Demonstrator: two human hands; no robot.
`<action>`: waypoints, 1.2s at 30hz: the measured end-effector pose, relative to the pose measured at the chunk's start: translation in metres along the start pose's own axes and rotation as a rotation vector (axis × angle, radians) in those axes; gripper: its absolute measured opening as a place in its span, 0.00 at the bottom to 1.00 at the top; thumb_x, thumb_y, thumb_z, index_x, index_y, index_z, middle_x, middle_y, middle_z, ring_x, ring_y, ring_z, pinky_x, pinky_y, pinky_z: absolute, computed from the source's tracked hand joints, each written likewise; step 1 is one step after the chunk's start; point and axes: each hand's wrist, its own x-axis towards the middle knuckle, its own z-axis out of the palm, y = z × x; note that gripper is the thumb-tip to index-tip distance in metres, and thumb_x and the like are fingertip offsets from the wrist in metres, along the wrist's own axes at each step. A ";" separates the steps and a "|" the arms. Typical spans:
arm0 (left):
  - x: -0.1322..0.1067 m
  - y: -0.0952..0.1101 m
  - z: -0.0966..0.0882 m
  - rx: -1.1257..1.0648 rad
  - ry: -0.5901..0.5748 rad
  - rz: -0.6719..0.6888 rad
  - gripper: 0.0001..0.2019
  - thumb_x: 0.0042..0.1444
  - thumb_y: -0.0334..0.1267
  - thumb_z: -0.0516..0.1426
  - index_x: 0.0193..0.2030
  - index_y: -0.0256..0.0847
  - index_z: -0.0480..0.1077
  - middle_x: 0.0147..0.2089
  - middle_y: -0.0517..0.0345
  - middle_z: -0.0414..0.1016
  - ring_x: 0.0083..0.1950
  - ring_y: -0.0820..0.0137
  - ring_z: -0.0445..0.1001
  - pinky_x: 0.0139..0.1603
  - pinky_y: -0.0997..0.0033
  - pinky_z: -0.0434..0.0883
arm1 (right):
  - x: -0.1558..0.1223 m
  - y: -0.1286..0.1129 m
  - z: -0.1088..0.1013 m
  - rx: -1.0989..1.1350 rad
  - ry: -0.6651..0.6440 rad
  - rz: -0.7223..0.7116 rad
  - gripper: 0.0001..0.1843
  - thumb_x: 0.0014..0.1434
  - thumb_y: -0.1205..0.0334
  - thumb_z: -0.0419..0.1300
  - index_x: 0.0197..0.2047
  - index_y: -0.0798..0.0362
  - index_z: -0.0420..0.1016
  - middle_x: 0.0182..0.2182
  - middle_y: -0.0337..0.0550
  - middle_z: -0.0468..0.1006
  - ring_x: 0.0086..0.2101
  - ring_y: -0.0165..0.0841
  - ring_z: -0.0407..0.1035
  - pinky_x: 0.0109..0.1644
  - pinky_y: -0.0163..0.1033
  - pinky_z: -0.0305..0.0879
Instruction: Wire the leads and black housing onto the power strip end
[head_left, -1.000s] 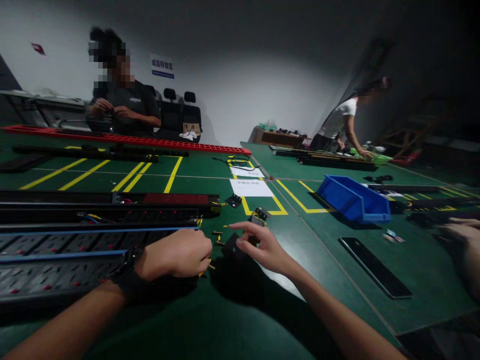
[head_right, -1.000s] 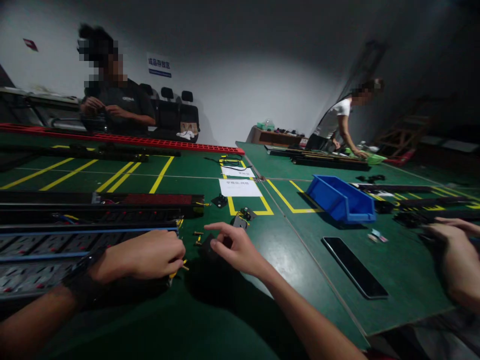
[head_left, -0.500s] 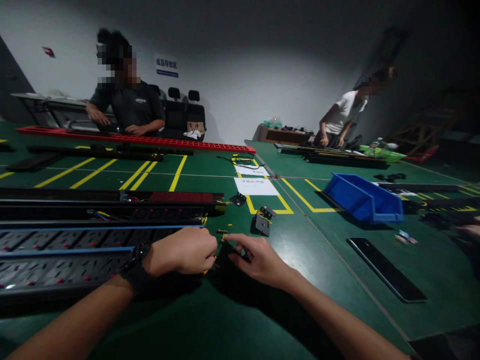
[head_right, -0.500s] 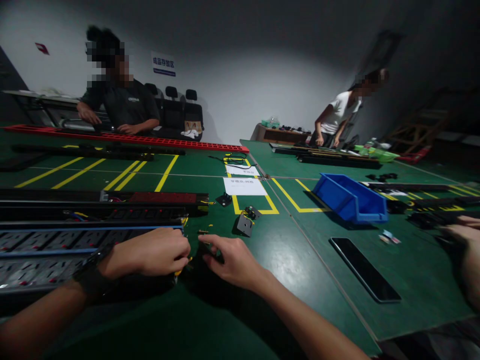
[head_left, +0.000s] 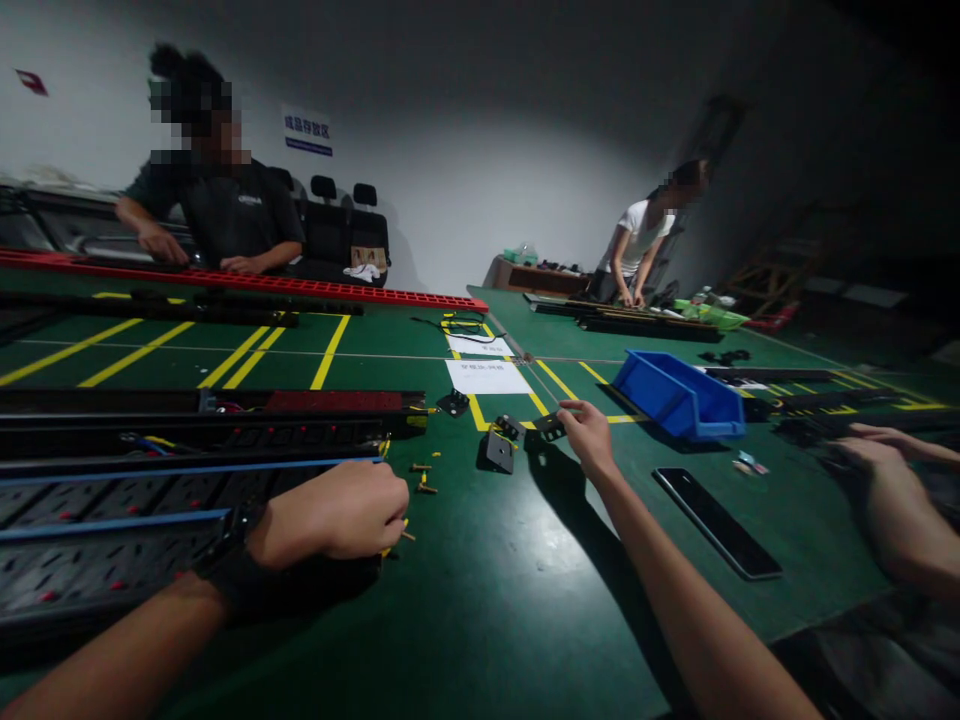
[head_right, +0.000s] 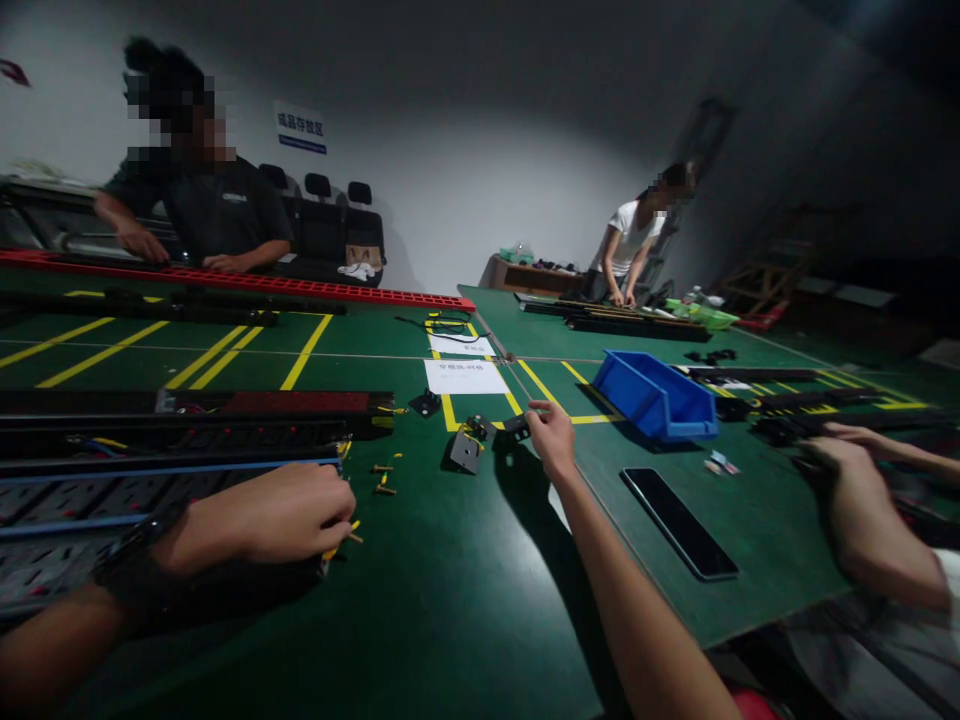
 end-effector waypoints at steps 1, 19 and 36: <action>0.000 0.000 0.000 0.004 0.001 -0.001 0.14 0.66 0.33 0.56 0.34 0.39 0.84 0.35 0.45 0.85 0.36 0.59 0.81 0.32 0.67 0.65 | 0.003 0.006 -0.003 -0.060 -0.020 0.029 0.23 0.59 0.58 0.57 0.52 0.60 0.81 0.31 0.49 0.82 0.33 0.42 0.75 0.37 0.42 0.67; 0.000 -0.002 -0.001 -0.026 0.010 0.006 0.14 0.65 0.33 0.56 0.32 0.40 0.82 0.33 0.47 0.83 0.33 0.61 0.79 0.32 0.68 0.65 | -0.044 -0.027 0.027 -0.254 -0.236 -0.336 0.07 0.66 0.60 0.64 0.45 0.48 0.84 0.37 0.48 0.82 0.40 0.43 0.75 0.40 0.41 0.64; 0.003 -0.004 -0.001 -0.114 -0.062 0.035 0.16 0.63 0.32 0.55 0.24 0.40 0.78 0.25 0.53 0.79 0.25 0.67 0.70 0.28 0.69 0.60 | -0.079 -0.082 0.008 0.668 -1.058 -0.209 0.25 0.60 0.40 0.73 0.42 0.52 0.75 0.36 0.42 0.83 0.36 0.32 0.78 0.39 0.37 0.72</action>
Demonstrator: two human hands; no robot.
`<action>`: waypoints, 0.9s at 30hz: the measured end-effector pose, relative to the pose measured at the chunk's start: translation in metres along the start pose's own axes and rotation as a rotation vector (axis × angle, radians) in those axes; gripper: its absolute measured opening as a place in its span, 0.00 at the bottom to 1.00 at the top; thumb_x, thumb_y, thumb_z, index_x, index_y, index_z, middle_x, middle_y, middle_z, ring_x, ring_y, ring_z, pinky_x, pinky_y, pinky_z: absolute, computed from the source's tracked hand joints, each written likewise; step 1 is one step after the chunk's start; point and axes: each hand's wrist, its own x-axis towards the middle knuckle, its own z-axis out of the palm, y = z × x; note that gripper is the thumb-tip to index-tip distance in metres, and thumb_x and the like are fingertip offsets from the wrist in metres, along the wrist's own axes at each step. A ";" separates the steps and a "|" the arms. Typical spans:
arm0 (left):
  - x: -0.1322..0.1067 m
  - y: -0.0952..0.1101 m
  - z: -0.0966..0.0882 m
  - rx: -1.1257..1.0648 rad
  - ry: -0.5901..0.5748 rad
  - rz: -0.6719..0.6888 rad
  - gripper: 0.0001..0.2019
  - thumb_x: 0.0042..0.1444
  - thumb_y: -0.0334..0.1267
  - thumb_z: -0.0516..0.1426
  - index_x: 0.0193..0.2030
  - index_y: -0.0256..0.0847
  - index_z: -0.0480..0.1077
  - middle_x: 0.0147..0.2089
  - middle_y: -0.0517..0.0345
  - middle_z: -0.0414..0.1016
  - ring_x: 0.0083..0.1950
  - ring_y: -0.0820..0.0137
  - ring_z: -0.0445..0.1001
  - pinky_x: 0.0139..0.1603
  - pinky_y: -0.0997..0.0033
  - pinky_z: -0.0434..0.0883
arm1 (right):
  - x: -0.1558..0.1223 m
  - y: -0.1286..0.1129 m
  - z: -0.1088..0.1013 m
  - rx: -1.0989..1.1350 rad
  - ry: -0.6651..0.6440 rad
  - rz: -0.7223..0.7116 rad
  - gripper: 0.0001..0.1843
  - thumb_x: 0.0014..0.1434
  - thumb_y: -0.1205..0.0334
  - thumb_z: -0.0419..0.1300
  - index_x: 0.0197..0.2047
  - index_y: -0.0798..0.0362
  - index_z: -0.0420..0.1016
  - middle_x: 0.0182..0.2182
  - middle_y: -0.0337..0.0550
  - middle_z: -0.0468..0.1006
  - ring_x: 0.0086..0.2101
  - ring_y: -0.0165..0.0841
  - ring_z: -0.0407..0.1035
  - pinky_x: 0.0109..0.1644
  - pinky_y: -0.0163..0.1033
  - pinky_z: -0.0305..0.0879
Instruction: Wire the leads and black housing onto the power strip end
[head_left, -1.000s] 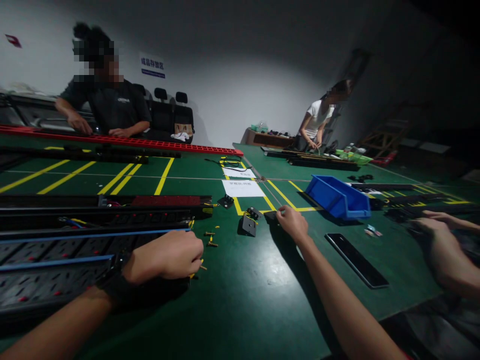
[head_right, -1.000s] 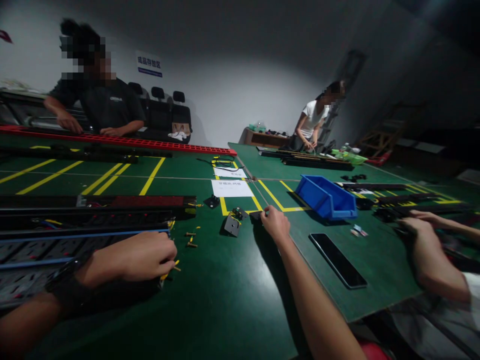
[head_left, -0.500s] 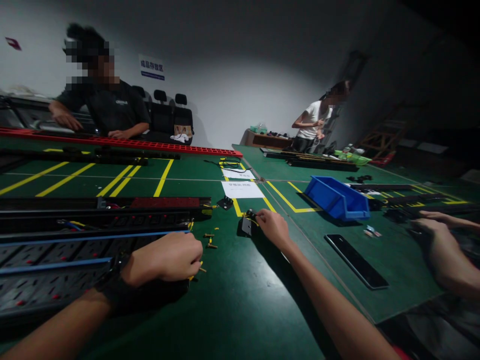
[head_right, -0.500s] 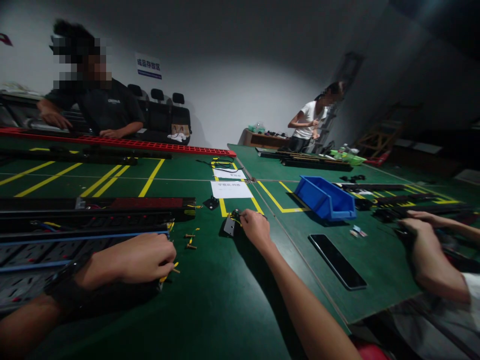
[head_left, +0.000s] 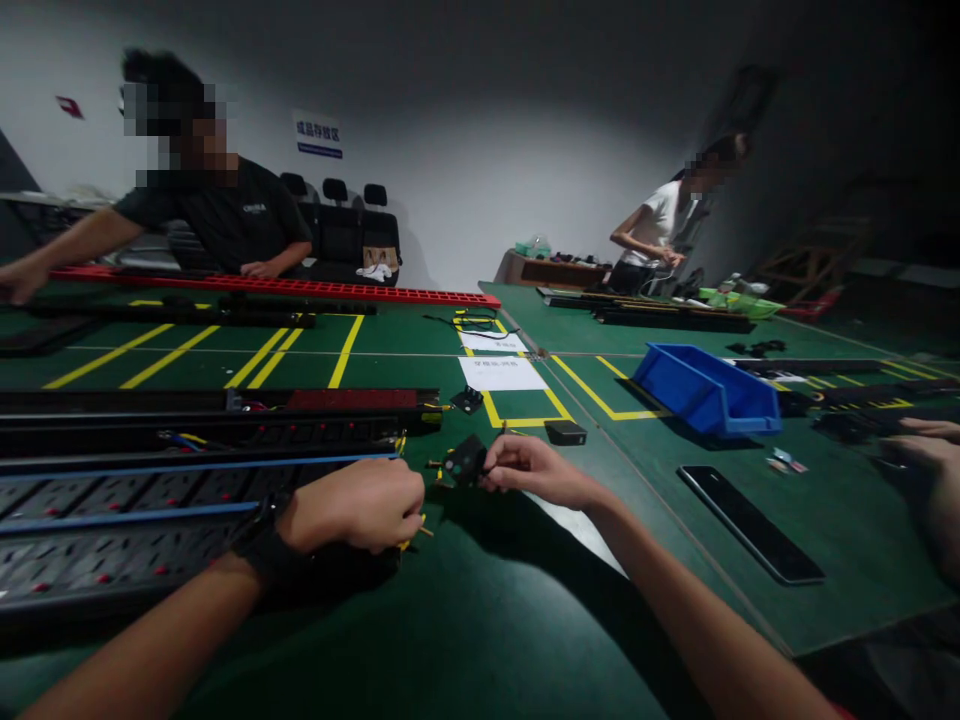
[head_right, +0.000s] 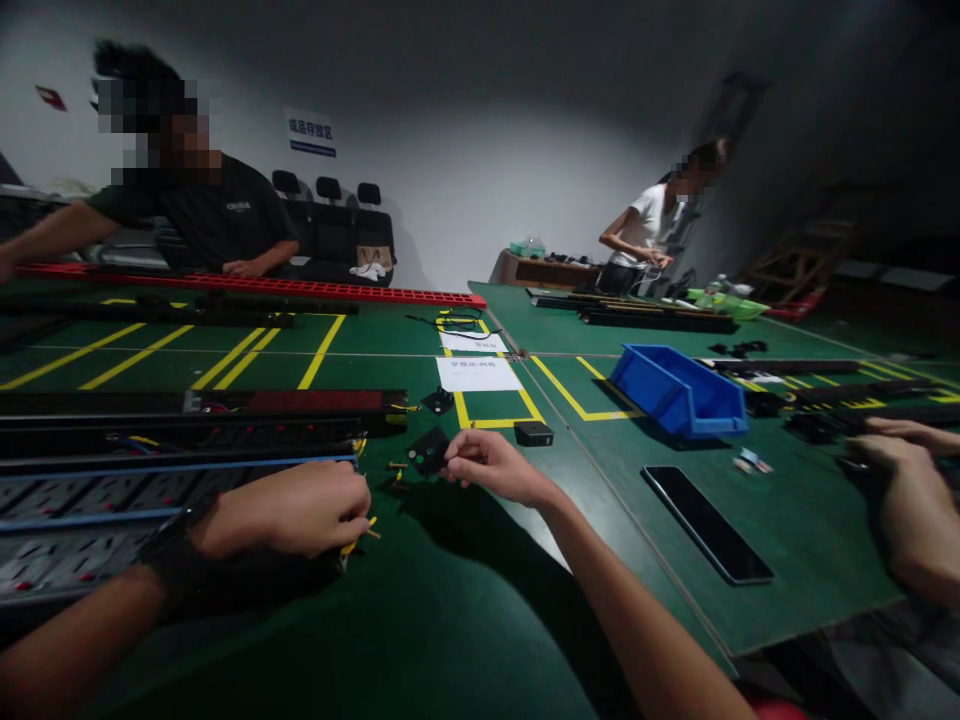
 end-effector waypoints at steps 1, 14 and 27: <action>0.000 0.000 0.000 0.002 -0.003 -0.002 0.16 0.63 0.33 0.55 0.24 0.40 0.78 0.25 0.53 0.79 0.25 0.67 0.69 0.28 0.69 0.60 | -0.001 -0.003 0.008 0.020 -0.078 0.027 0.25 0.59 0.40 0.74 0.42 0.53 0.75 0.36 0.42 0.83 0.37 0.32 0.78 0.41 0.37 0.72; -0.002 0.002 0.002 0.062 0.055 -0.008 0.13 0.65 0.35 0.57 0.31 0.38 0.80 0.32 0.47 0.83 0.32 0.61 0.78 0.33 0.68 0.68 | -0.005 0.009 0.054 -0.175 -0.275 0.061 0.24 0.59 0.40 0.74 0.41 0.53 0.78 0.30 0.37 0.80 0.30 0.31 0.73 0.33 0.33 0.65; -0.004 0.004 0.000 0.096 0.026 -0.014 0.15 0.65 0.36 0.55 0.36 0.37 0.84 0.37 0.43 0.86 0.33 0.60 0.78 0.33 0.66 0.69 | -0.006 0.002 0.073 -0.682 -0.172 -0.096 0.09 0.59 0.64 0.74 0.43 0.51 0.81 0.32 0.36 0.81 0.31 0.31 0.71 0.34 0.34 0.57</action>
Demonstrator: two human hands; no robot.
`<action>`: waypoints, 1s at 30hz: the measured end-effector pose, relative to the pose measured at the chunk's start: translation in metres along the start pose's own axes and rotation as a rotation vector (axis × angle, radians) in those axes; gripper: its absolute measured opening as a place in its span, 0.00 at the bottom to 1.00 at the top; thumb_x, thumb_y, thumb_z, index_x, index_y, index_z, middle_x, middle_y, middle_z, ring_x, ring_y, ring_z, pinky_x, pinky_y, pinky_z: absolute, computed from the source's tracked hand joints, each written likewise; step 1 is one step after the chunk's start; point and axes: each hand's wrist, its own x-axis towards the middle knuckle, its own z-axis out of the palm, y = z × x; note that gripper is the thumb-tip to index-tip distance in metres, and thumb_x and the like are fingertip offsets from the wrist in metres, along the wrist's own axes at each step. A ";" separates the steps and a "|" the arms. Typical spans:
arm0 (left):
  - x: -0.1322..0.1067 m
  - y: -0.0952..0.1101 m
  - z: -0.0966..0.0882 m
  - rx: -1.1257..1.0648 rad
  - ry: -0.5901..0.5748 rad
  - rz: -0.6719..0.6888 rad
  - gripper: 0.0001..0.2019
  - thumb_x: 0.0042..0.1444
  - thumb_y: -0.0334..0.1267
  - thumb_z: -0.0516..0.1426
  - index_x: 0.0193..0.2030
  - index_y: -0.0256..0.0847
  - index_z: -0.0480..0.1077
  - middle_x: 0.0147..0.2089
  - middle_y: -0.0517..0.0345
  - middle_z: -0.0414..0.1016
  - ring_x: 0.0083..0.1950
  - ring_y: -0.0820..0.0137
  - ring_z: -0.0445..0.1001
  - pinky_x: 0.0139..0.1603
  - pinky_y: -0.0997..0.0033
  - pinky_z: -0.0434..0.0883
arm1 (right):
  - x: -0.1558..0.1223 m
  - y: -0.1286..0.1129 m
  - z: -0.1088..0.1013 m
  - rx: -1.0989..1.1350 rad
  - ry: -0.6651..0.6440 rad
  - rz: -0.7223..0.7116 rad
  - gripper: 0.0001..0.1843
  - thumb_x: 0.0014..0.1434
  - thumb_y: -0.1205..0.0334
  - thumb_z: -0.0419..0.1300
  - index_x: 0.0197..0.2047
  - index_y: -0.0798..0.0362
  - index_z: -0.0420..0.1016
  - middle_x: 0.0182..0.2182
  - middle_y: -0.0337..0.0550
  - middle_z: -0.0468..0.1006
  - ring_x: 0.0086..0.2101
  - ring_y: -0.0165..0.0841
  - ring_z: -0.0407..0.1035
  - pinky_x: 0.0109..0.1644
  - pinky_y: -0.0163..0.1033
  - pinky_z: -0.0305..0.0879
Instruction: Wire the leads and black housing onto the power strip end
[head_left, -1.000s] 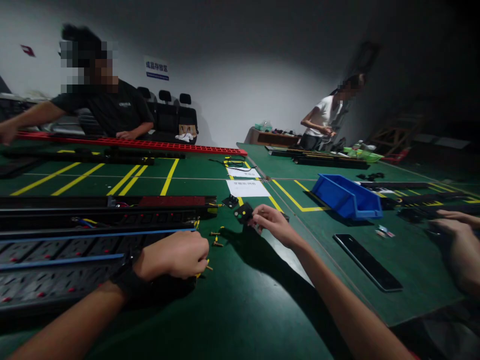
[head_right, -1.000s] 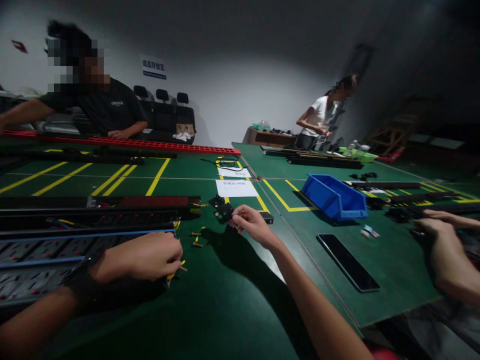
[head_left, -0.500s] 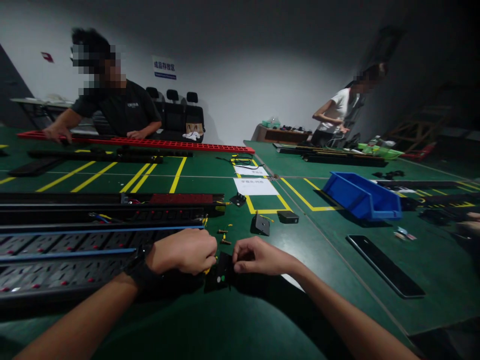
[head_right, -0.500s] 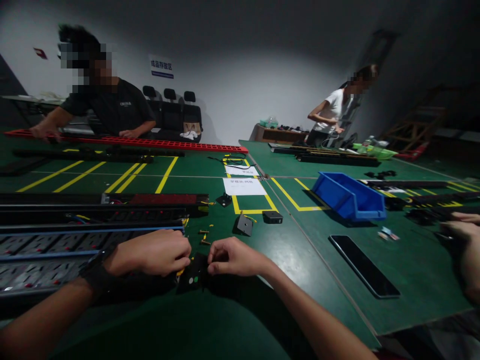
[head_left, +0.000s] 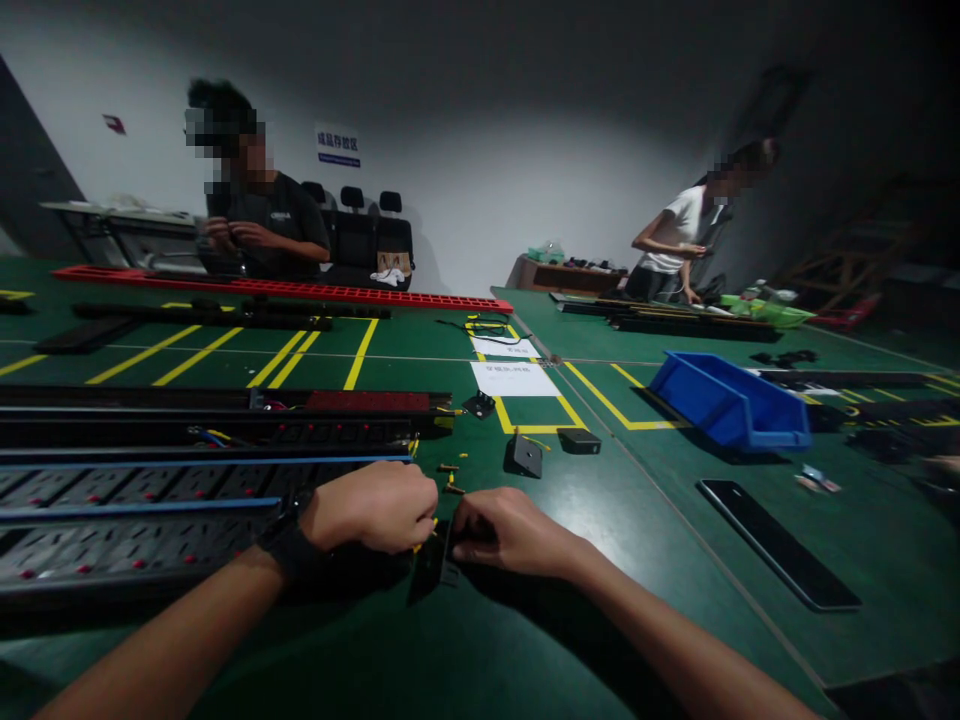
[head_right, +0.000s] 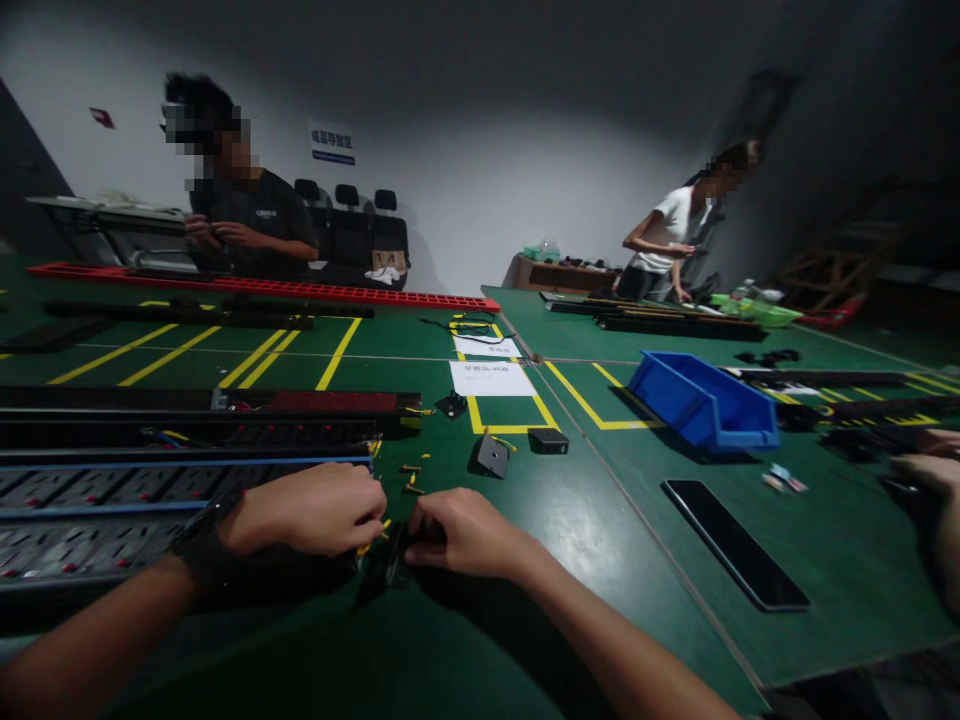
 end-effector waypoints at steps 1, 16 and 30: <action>0.000 0.000 0.000 0.001 0.001 -0.001 0.15 0.65 0.36 0.55 0.36 0.38 0.84 0.37 0.44 0.86 0.33 0.60 0.78 0.34 0.66 0.69 | 0.001 -0.001 0.002 -0.036 0.013 -0.001 0.10 0.60 0.62 0.74 0.43 0.51 0.81 0.32 0.36 0.81 0.31 0.31 0.71 0.34 0.34 0.55; -0.001 0.000 -0.001 0.017 -0.004 0.016 0.14 0.66 0.36 0.55 0.35 0.39 0.82 0.36 0.46 0.85 0.33 0.60 0.78 0.33 0.66 0.68 | -0.001 -0.010 0.001 -0.104 0.042 0.014 0.16 0.57 0.65 0.72 0.47 0.50 0.73 0.36 0.37 0.77 0.33 0.32 0.66 0.36 0.35 0.52; -0.001 0.006 -0.004 -0.058 -0.026 -0.039 0.26 0.72 0.40 0.46 0.36 0.37 0.84 0.36 0.44 0.86 0.33 0.59 0.79 0.33 0.65 0.67 | 0.008 -0.002 0.031 -0.355 0.213 -0.058 0.06 0.68 0.60 0.65 0.42 0.50 0.71 0.37 0.40 0.81 0.33 0.34 0.72 0.34 0.39 0.50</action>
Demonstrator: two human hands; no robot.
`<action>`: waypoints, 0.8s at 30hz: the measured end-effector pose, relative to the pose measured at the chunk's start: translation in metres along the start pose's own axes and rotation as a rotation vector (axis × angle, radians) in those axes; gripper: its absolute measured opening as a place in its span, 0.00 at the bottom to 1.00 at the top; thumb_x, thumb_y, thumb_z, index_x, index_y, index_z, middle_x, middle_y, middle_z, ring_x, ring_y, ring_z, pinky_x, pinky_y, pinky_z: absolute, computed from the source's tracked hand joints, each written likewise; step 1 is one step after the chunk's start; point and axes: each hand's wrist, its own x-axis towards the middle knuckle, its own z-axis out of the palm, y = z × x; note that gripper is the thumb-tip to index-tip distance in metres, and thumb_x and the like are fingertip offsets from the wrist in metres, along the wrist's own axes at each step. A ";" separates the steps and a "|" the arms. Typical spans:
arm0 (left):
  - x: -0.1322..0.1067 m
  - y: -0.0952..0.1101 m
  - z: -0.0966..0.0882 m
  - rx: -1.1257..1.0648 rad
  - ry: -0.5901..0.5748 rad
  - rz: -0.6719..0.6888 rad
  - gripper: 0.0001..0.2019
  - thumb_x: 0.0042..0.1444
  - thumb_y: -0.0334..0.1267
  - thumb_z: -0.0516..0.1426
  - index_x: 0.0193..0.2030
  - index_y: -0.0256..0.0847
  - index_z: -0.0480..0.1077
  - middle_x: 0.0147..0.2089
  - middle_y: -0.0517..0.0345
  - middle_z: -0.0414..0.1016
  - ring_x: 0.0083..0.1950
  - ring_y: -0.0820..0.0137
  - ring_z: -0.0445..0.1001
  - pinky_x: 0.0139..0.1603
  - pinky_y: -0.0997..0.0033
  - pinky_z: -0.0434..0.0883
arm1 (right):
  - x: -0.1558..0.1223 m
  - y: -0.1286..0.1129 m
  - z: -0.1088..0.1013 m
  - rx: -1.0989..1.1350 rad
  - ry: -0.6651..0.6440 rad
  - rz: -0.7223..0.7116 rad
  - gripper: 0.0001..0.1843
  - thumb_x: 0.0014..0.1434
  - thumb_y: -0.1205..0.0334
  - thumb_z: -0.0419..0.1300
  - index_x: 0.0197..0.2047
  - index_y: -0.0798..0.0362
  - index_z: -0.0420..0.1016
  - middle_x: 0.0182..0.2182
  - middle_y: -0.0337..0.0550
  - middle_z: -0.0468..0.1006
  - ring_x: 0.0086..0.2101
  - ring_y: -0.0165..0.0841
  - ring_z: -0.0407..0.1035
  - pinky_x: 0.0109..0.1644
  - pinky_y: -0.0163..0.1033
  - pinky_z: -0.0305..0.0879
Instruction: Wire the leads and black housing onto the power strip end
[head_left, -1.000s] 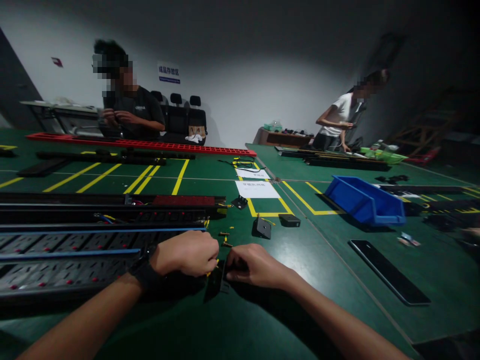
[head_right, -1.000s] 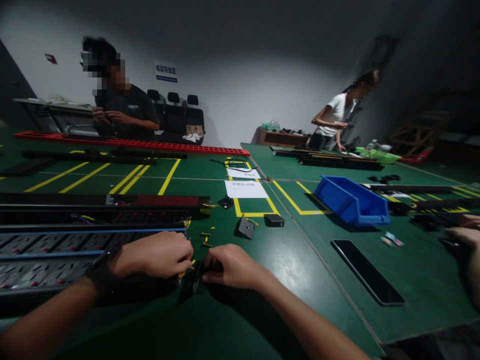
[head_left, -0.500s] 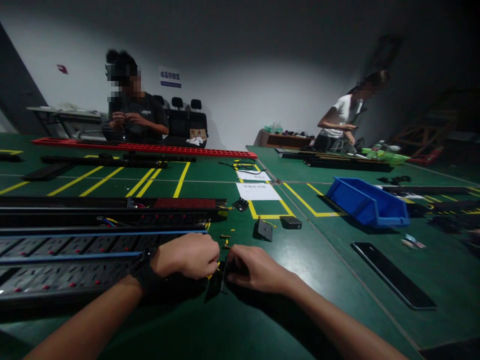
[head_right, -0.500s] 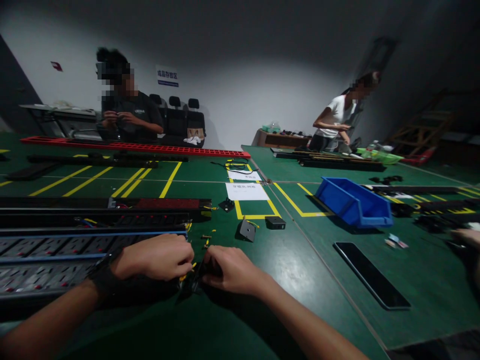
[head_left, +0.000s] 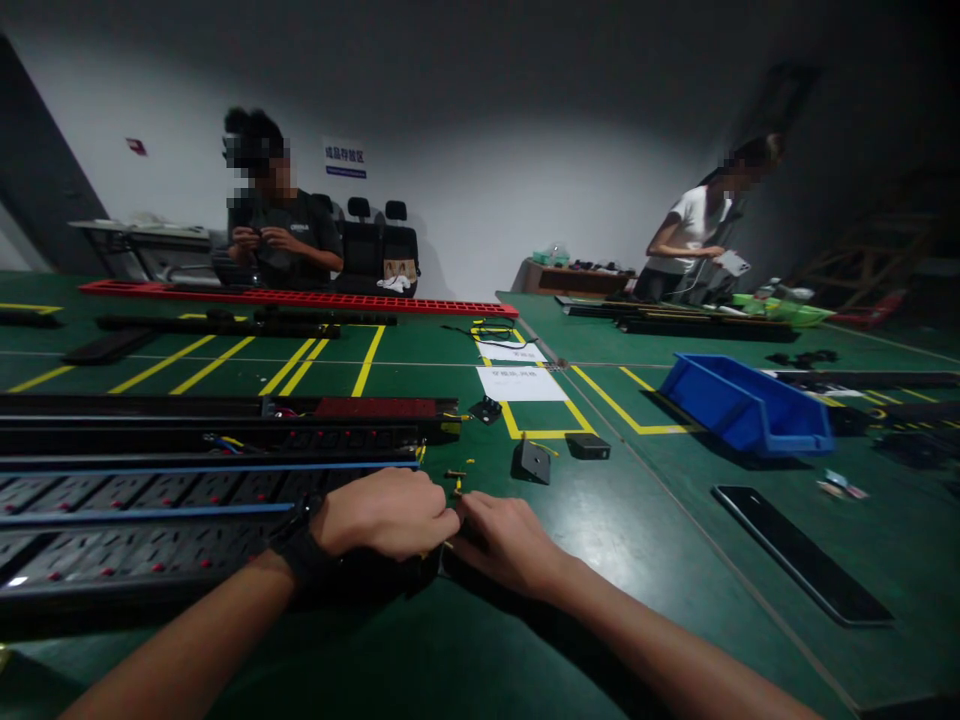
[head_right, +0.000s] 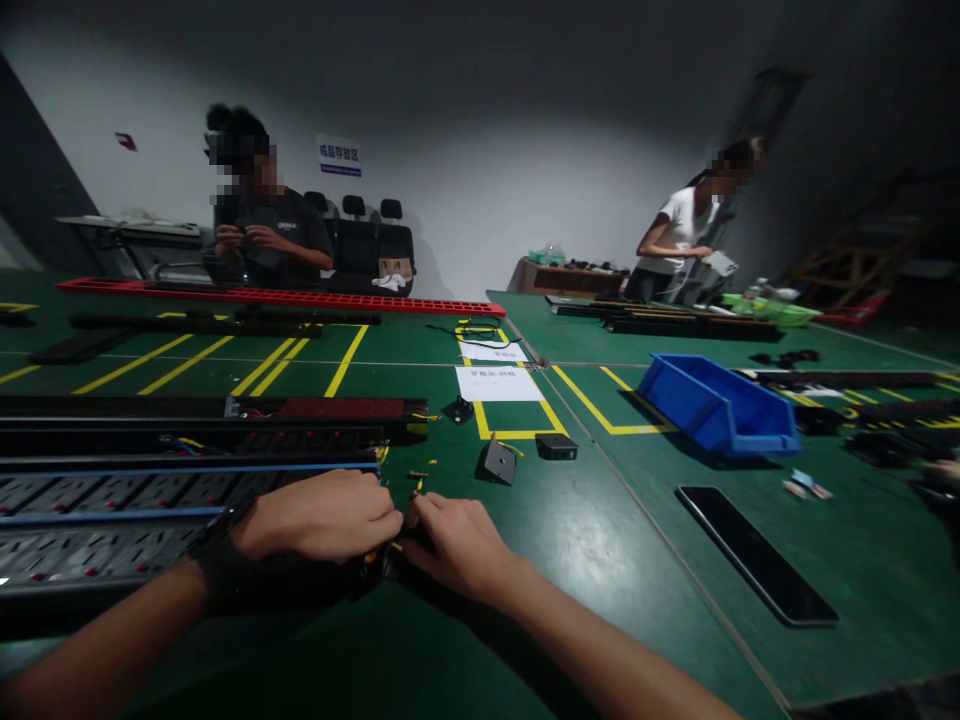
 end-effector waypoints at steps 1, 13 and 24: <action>0.000 0.001 0.000 0.005 0.016 -0.002 0.25 0.72 0.41 0.47 0.37 0.37 0.85 0.37 0.42 0.86 0.34 0.58 0.80 0.33 0.65 0.67 | 0.001 -0.001 0.002 -0.023 -0.003 0.009 0.07 0.68 0.59 0.65 0.40 0.50 0.71 0.35 0.40 0.81 0.32 0.34 0.72 0.33 0.39 0.48; -0.003 0.004 0.006 0.073 0.091 -0.015 0.17 0.66 0.42 0.57 0.37 0.37 0.86 0.38 0.39 0.87 0.38 0.50 0.85 0.34 0.62 0.71 | 0.002 -0.007 0.001 -0.034 -0.049 0.069 0.13 0.68 0.57 0.66 0.32 0.51 0.71 0.28 0.37 0.77 0.27 0.30 0.67 0.32 0.41 0.42; 0.006 -0.033 -0.001 -0.006 0.403 -0.180 0.23 0.74 0.51 0.51 0.35 0.41 0.80 0.37 0.47 0.84 0.37 0.59 0.81 0.40 0.64 0.69 | -0.002 0.003 -0.002 0.149 0.101 0.093 0.15 0.68 0.56 0.58 0.29 0.50 0.69 0.23 0.37 0.73 0.23 0.29 0.61 0.31 0.38 0.46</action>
